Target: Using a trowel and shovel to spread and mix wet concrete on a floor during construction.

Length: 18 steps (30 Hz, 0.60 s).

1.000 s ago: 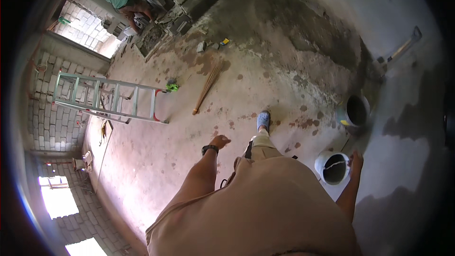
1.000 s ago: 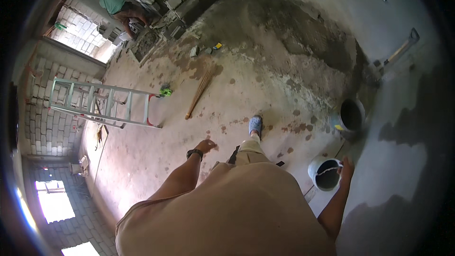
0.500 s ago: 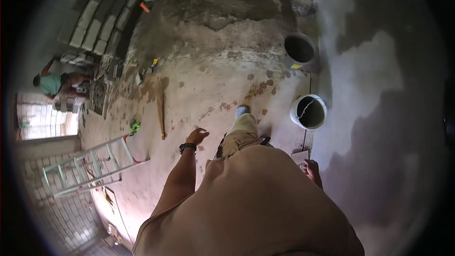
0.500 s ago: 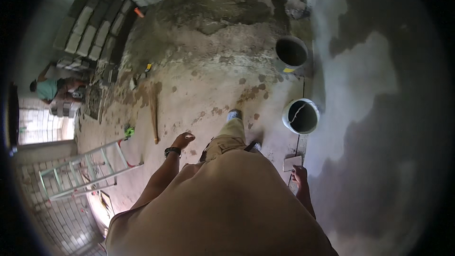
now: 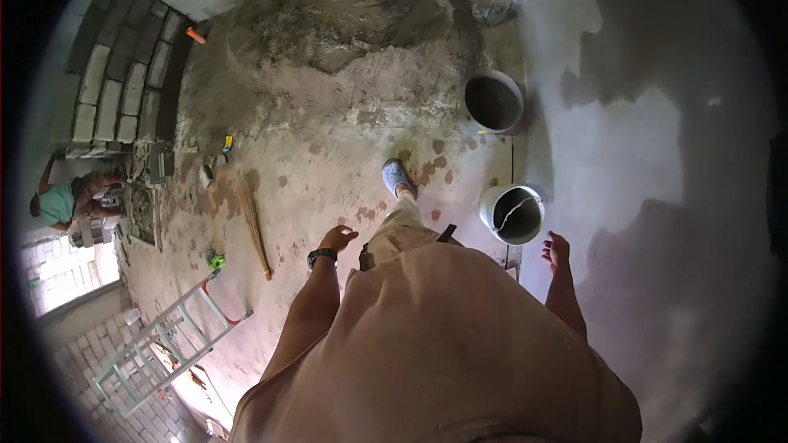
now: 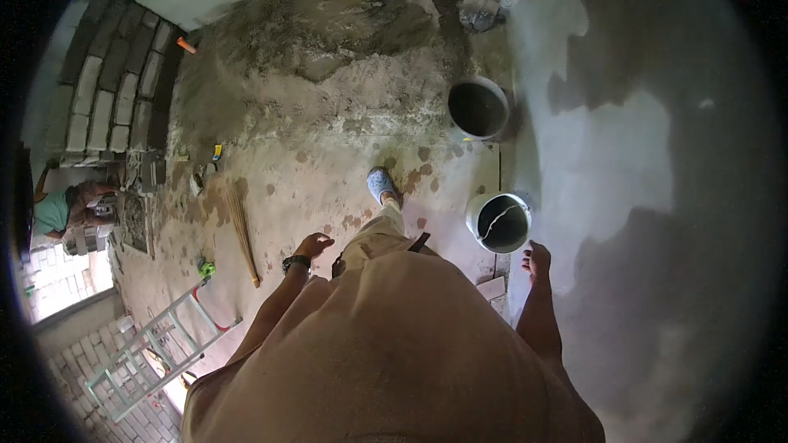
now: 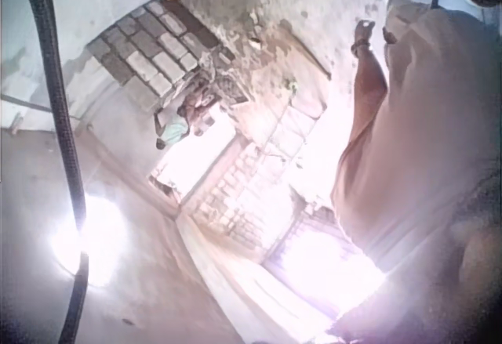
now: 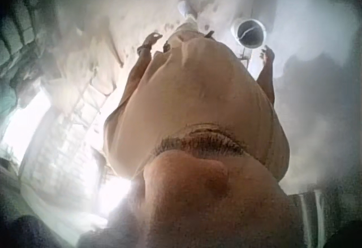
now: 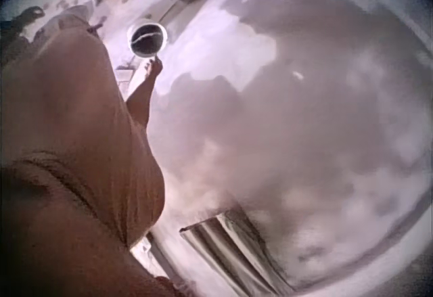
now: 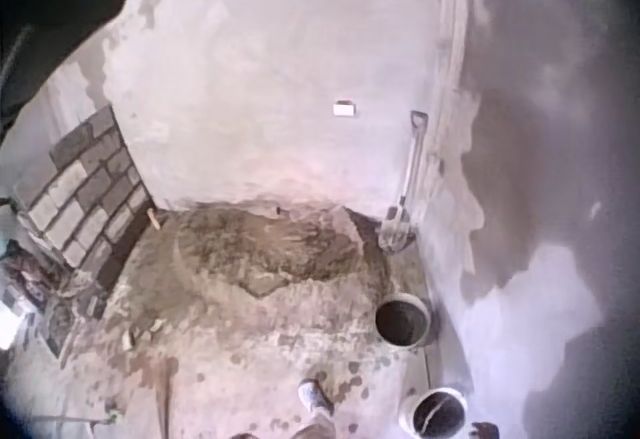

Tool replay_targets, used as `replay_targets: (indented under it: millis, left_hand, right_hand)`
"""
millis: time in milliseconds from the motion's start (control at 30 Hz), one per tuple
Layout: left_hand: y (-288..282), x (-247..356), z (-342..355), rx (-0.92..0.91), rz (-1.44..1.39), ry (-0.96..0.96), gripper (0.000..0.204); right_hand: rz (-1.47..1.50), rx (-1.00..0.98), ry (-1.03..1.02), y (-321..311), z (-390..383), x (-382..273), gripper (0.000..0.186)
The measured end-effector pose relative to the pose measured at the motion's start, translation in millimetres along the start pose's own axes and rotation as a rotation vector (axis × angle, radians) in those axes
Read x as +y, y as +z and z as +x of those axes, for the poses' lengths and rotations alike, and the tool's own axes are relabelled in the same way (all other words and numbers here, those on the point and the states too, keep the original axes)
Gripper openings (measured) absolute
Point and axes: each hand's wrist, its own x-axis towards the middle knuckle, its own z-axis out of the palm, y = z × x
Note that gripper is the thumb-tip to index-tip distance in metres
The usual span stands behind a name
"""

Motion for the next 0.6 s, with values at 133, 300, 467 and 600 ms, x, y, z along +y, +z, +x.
replay_targets:
  millis: [133, 300, 467, 600]
  left_hand:
    - [-93, 13, 83, 0.151, -0.008, 0.238, 0.04]
    - [-230, 138, 118, 0.332, -0.199, 0.261, 0.041]
    - [-271, 171, 143, 0.414, -0.277, 0.364, 0.042]
    - [-250, 135, 156, 0.353, -0.097, 0.198, 0.042]
  right_hand:
    - [-0.043, -0.035, -0.085, 39, 1, -90, 0.029]
    - [-0.023, -0.154, -0.056, 102, -2, -171, 0.028]
    - [-0.284, -0.242, -0.081, 151, 27, -220, 0.027]
    - [-0.361, -0.246, -0.049, 177, 63, -272, 0.031]
